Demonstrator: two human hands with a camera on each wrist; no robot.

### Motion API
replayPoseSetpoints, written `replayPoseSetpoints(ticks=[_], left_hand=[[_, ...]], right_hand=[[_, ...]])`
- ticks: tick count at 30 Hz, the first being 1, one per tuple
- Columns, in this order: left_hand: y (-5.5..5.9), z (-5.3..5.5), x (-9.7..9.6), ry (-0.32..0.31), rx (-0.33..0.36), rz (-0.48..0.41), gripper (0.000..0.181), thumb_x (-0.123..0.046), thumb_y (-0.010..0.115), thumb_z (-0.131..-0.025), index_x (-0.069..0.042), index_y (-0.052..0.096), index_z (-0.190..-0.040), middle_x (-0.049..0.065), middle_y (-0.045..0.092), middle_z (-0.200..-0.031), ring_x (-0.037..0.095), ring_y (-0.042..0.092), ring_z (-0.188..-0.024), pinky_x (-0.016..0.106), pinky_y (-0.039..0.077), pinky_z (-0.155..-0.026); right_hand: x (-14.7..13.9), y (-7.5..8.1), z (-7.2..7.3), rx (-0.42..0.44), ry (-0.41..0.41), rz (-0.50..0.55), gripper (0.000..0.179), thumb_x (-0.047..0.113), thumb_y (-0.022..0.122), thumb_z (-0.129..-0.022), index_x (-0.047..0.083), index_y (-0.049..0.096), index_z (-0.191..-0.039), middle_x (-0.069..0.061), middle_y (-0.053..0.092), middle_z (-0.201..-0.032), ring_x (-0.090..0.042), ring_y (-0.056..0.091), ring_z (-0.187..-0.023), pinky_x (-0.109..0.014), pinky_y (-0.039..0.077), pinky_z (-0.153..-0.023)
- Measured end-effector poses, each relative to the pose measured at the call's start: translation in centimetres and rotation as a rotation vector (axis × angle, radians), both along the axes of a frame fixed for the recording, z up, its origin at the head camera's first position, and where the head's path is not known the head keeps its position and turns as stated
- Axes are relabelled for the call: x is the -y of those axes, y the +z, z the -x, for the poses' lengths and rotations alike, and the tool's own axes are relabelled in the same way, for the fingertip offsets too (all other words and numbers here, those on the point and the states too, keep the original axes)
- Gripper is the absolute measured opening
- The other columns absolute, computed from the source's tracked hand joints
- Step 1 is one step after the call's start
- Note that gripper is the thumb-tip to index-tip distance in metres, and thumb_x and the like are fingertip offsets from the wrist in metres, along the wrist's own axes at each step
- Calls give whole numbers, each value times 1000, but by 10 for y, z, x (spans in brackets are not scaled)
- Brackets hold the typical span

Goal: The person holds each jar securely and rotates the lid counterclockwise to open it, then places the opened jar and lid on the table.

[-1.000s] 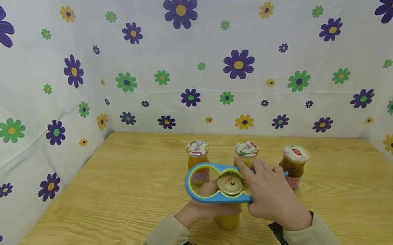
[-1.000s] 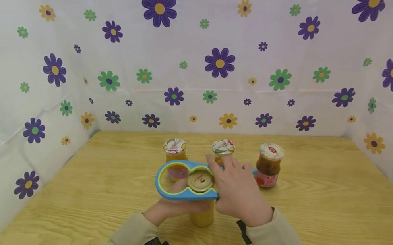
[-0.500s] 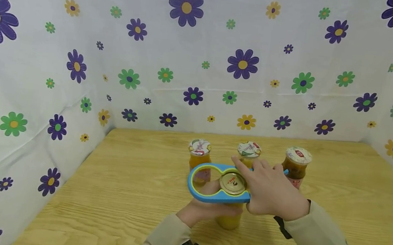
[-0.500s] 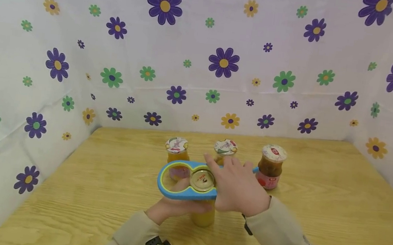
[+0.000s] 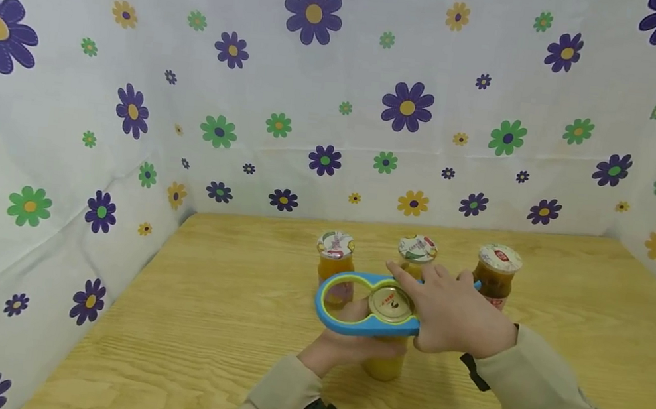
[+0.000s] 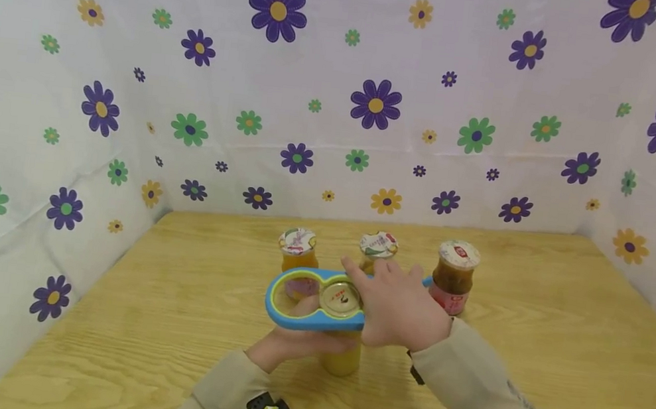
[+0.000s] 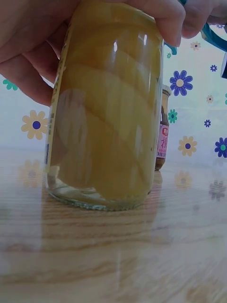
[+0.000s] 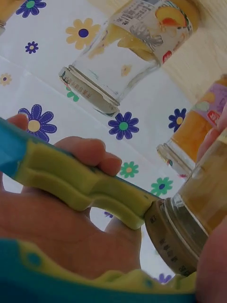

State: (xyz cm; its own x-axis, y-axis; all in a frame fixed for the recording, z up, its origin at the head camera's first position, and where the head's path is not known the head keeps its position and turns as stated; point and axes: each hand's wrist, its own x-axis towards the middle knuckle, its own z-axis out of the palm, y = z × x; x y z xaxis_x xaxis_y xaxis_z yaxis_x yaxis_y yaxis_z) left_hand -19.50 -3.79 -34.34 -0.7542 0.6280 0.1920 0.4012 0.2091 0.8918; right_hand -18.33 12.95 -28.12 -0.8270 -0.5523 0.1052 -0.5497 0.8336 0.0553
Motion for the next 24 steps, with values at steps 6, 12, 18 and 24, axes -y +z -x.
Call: replayPoseSetpoints(ticks=[6,12,18,24], left_hand=[[-19,9,-3,13,-64,12,69,-9,70,-73,-8,36,-133,3,45,-130,9,37,-118,24,28,-97],[-27,9,-3,88,-40,-27,69,-16,73,-70,-12,38,-130,-1,47,-123,10,43,-112,28,34,-94],[-25,5,-3,164,66,-111,62,-11,70,-72,-10,36,-125,1,46,-118,15,44,-107,29,37,-90],[-10,-7,-11,219,78,-147,58,-5,68,-74,-8,40,-125,3,47,-121,16,42,-113,31,32,-95]], right_hand=[[-9,-4,-3,-49,8,11,91,25,72,-56,16,32,-138,-5,46,-89,-18,42,-75,-39,34,-59],[-21,-10,-8,-127,-49,43,71,23,72,-57,5,47,-121,0,49,-79,-18,48,-73,-41,38,-65],[-21,-20,-4,-239,-56,94,36,17,62,-57,4,53,-89,1,43,-64,-15,42,-55,-30,35,-51],[-18,-22,0,-285,-84,107,32,13,60,-53,2,55,-82,-1,44,-60,-14,37,-48,-27,32,-43]])
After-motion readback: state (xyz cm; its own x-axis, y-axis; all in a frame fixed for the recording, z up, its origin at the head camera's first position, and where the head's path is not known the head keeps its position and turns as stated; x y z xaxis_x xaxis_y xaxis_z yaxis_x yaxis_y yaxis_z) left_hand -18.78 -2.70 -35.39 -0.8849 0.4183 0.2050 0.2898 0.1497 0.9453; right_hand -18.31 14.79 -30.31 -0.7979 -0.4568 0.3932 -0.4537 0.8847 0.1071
